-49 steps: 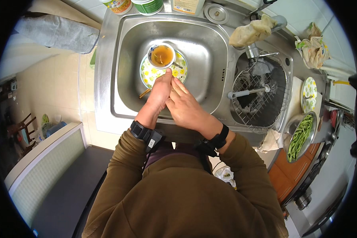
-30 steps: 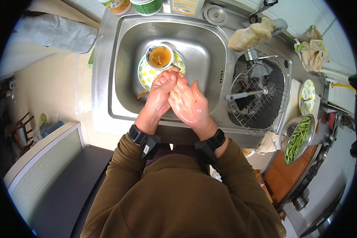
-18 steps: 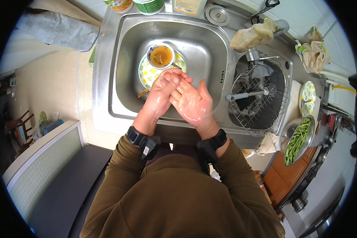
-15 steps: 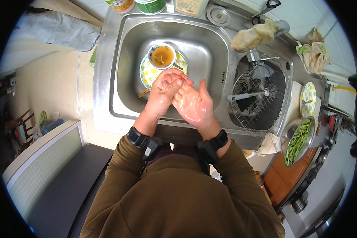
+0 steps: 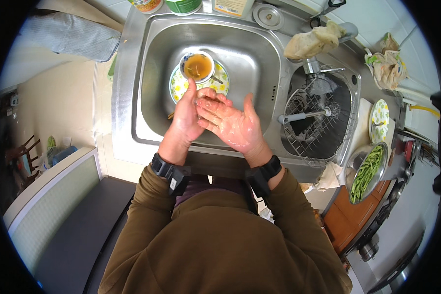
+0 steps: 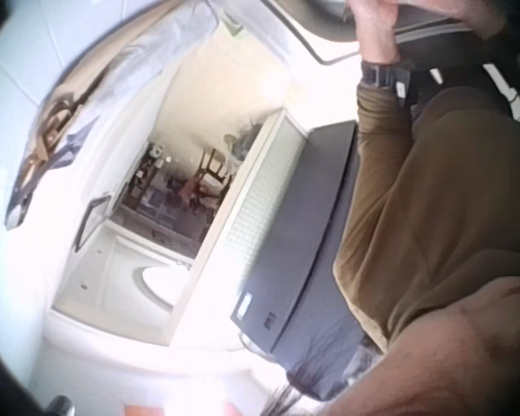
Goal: The person washes a frying pan, a ladle, and a dish rack in a double-basin kitchen sink using a sponge and running water. They then wipe the sink surfaces, wash their hands, and retrieve a plastic bag of garlic from the refrigerator.
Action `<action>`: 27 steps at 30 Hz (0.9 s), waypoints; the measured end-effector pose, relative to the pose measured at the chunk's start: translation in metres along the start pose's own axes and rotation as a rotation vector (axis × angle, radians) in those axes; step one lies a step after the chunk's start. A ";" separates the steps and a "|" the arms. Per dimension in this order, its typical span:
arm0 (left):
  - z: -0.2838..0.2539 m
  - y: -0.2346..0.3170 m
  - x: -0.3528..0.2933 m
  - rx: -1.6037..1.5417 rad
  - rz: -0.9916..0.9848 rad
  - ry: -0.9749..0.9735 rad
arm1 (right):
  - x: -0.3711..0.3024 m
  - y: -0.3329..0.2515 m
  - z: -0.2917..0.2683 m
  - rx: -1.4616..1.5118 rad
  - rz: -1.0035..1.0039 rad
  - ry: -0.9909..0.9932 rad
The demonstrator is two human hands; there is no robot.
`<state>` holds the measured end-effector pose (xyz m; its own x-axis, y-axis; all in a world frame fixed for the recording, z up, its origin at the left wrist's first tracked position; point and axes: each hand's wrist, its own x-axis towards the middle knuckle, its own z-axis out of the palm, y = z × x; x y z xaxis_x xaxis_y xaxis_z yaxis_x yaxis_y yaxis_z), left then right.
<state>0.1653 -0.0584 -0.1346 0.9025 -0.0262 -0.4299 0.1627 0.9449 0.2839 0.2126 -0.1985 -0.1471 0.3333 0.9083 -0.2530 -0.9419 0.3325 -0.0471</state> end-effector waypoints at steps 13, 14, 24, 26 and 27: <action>0.023 -0.021 -0.003 0.589 0.078 -0.138 | 0.003 0.001 -0.023 0.027 0.451 -0.227; 0.022 -0.022 -0.002 0.614 0.092 -0.162 | 0.004 0.001 -0.026 -0.011 0.445 -0.250; 0.027 -0.019 -0.004 0.598 0.082 -0.063 | 0.001 0.002 -0.022 0.109 0.390 -0.186; 0.031 -0.022 -0.004 0.616 0.145 -0.075 | 0.001 -0.001 -0.020 -0.055 0.380 -0.184; 0.031 -0.022 -0.005 0.625 0.148 -0.099 | 0.002 -0.002 -0.020 -0.131 0.375 -0.196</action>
<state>0.1701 -0.0891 -0.1120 0.9609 0.0313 -0.2753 0.2083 0.5736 0.7922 0.2138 -0.2027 -0.1663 -0.0426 0.9952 -0.0883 -0.9923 -0.0524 -0.1125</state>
